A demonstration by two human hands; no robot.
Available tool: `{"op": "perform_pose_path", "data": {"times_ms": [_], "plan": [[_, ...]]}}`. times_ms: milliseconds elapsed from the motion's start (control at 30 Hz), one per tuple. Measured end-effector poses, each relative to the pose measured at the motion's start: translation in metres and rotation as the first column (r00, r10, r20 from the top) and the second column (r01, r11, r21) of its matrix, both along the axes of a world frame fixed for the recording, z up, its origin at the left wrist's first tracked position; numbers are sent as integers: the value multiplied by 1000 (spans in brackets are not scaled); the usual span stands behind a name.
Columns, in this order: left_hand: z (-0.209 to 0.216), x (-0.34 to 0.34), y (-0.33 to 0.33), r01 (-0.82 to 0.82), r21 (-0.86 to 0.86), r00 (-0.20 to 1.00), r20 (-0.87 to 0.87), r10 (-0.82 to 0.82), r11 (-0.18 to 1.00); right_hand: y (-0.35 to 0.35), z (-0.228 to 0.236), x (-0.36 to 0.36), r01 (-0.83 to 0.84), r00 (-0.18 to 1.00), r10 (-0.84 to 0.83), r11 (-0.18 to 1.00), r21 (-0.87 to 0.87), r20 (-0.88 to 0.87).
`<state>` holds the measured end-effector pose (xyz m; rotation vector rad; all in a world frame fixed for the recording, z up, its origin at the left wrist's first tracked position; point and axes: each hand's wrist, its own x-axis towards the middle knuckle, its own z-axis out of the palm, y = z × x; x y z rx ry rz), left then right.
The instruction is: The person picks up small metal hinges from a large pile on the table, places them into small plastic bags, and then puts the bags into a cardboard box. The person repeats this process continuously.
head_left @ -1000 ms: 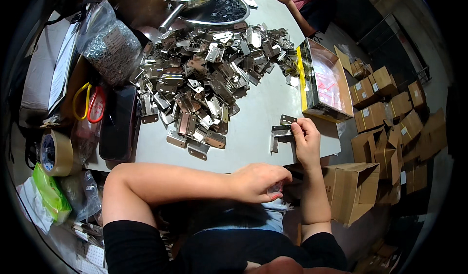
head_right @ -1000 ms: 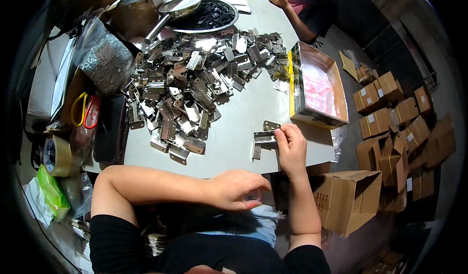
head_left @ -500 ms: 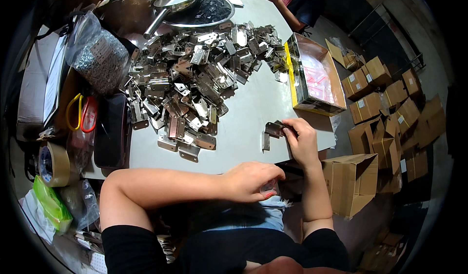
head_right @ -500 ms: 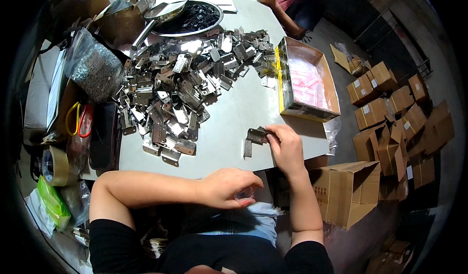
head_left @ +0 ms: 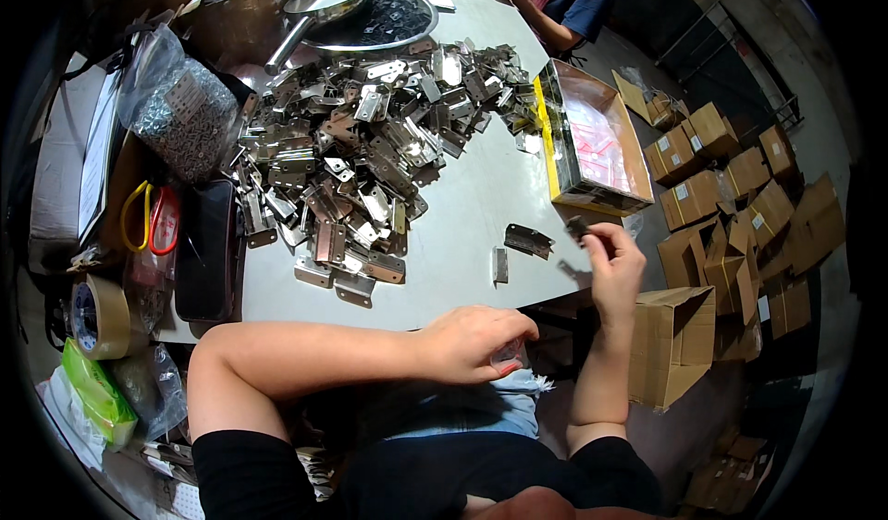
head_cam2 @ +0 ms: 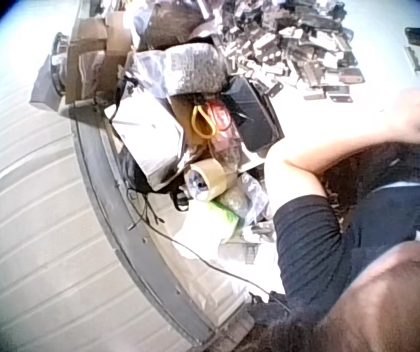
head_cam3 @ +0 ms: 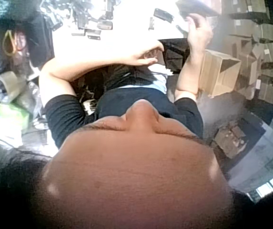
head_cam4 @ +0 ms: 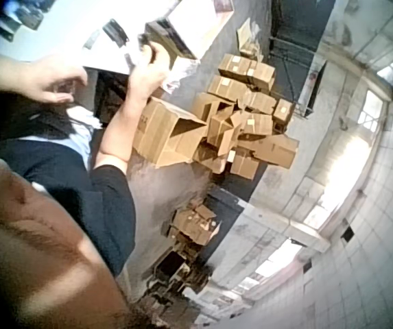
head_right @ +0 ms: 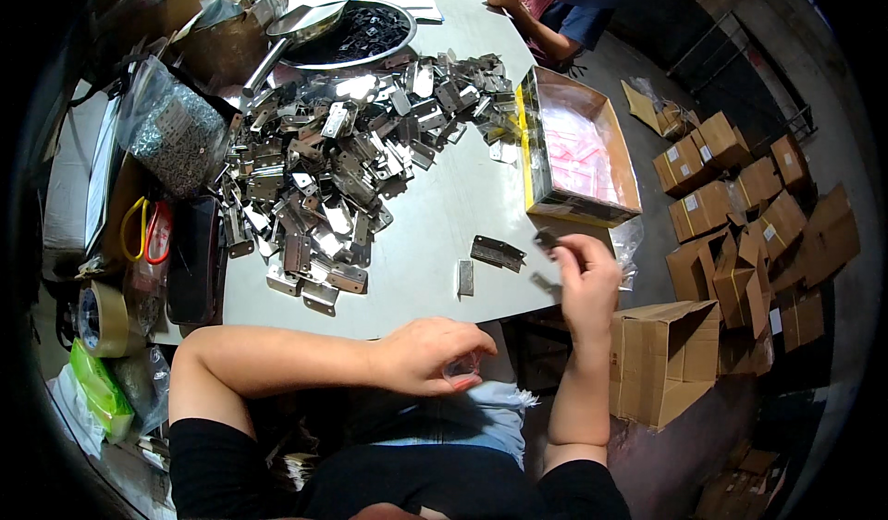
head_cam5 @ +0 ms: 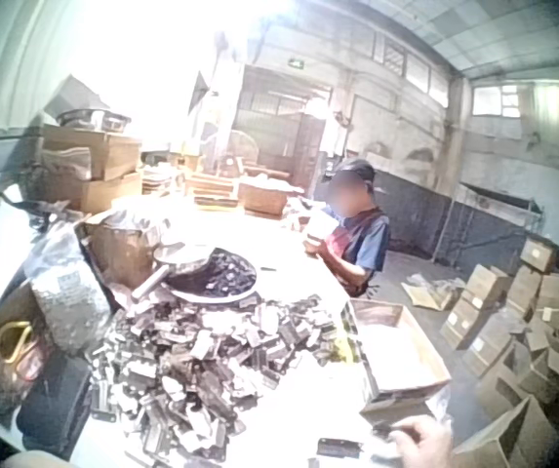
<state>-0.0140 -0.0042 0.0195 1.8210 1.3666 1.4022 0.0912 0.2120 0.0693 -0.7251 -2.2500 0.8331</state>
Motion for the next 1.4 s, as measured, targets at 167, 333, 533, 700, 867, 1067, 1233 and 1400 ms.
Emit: {"op": "perform_pose_path", "data": {"times_ms": [167,333,533,700,867,1067,1233,1400], "plan": [[3,-1,-1,10,-21,1000,-15,-11,1000,-16,-6,-31,-340,929,332,940,22,165],[0,6,-2,237,-151,922,348,-173,960,-23,-8,-45,-358,907,270,899,253,323],[-10,10,1,548,-291,477,879,-7,785,-41,19,-4,-376,894,415,900,-219,169],[-5,9,1,593,-278,332,939,85,755,-62,38,19,-648,664,668,738,-187,335],[-1,9,-2,544,-297,409,911,61,785,-74,41,24,-635,701,637,762,-128,320],[-11,16,-1,342,-374,749,663,-10,862,-82,42,25,-565,706,555,816,-123,441],[-5,8,-4,620,-361,539,841,-43,696,-55,40,1,-545,582,740,663,-513,339],[-5,12,-2,631,-449,571,821,13,633,1,-13,-23,-289,935,258,952,98,244]]}}
